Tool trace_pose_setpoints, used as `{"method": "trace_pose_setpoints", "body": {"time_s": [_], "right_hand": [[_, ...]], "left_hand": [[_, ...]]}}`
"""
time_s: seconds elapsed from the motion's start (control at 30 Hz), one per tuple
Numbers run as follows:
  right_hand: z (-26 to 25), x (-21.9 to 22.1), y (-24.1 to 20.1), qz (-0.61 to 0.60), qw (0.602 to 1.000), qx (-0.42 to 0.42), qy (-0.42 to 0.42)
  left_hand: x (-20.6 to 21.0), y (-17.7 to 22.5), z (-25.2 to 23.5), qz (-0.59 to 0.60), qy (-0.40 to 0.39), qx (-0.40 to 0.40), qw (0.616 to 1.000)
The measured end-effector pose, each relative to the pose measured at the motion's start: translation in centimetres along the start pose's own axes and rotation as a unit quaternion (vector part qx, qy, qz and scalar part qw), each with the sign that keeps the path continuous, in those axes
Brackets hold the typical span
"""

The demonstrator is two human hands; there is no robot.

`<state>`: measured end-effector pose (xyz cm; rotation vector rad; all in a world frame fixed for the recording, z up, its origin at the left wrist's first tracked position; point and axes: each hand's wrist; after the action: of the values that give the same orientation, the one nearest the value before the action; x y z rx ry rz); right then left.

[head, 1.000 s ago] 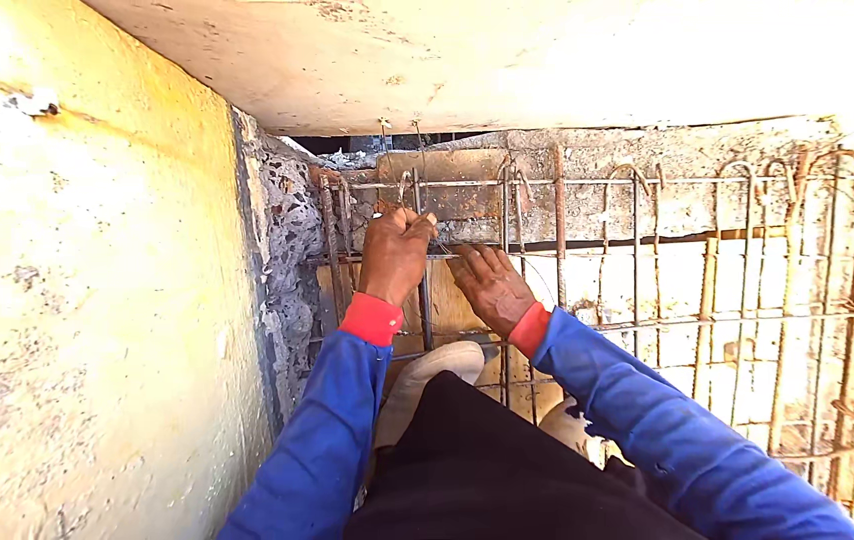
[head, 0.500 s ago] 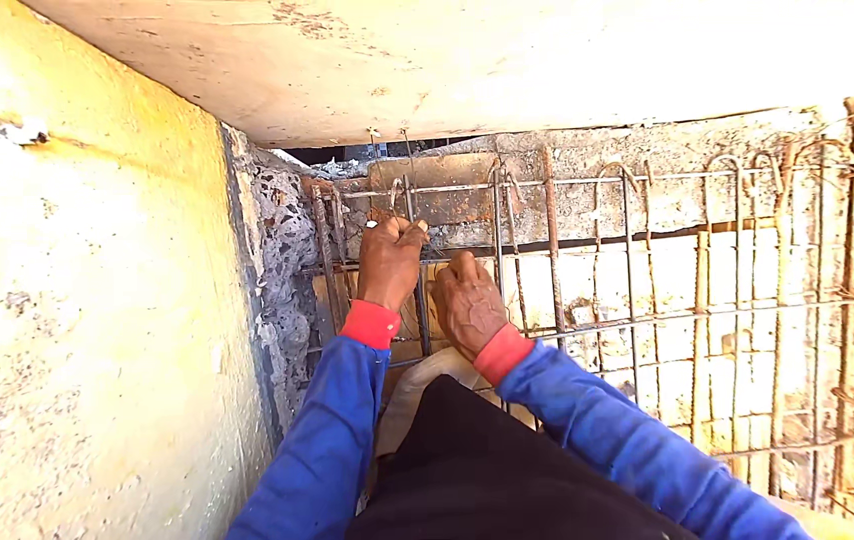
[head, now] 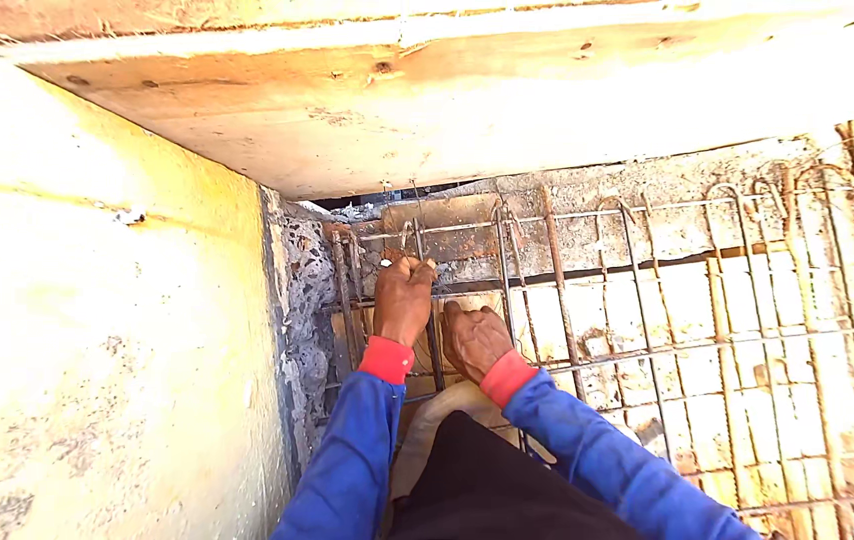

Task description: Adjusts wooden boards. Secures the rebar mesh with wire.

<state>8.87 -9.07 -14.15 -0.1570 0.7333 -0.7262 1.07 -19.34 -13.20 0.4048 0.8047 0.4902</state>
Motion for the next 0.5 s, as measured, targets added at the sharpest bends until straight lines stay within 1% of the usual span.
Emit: {"method": "trace_pose_setpoints", "body": {"time_s": [0.1, 0.13, 0.2, 0.3, 0.4, 0.43, 0.5], "right_hand": [[0.2, -1.7, -0.6, -0.062, 0.996, 0.020, -0.057], [0.2, -1.6, -0.8, -0.101, 0.992, 0.024, -0.070], [0.5, -0.3, -0.8, -0.131, 0.988, 0.014, -0.075], [0.8, 1.7, 0.4, -0.182, 0.983, 0.005, -0.032], [1.0, 2.8, -0.1, -0.259, 0.965, 0.029, 0.017], [1.1, 2.7, -0.5, -0.259, 0.965, 0.043, 0.019], [1.5, 2.0, -1.6, -0.196, 0.979, 0.060, 0.005]], "left_hand": [[0.0, -0.1, -0.1, -0.001, -0.002, 0.001, 1.000], [0.0, -0.1, 0.0, 0.002, -0.003, 0.002, 1.000], [0.0, 0.1, 0.1, 0.003, -0.001, 0.005, 1.000], [0.0, 0.4, -0.7, 0.017, 0.011, 0.007, 1.000], [-0.3, -0.3, -0.2, 0.005, 0.017, 0.012, 1.000], [-0.5, -0.8, 0.2, 0.003, 0.015, 0.011, 1.000], [-0.6, -1.1, 0.3, 0.004, 0.009, 0.005, 1.000]]}}
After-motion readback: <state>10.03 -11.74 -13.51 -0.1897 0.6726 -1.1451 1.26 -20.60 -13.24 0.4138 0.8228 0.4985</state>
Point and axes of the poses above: each hand's wrist, its own z-axis away from the middle knuckle, its own x-axis out of the palm, y = z × x, and after that the axes turned 14 degrees about -z, right-handed
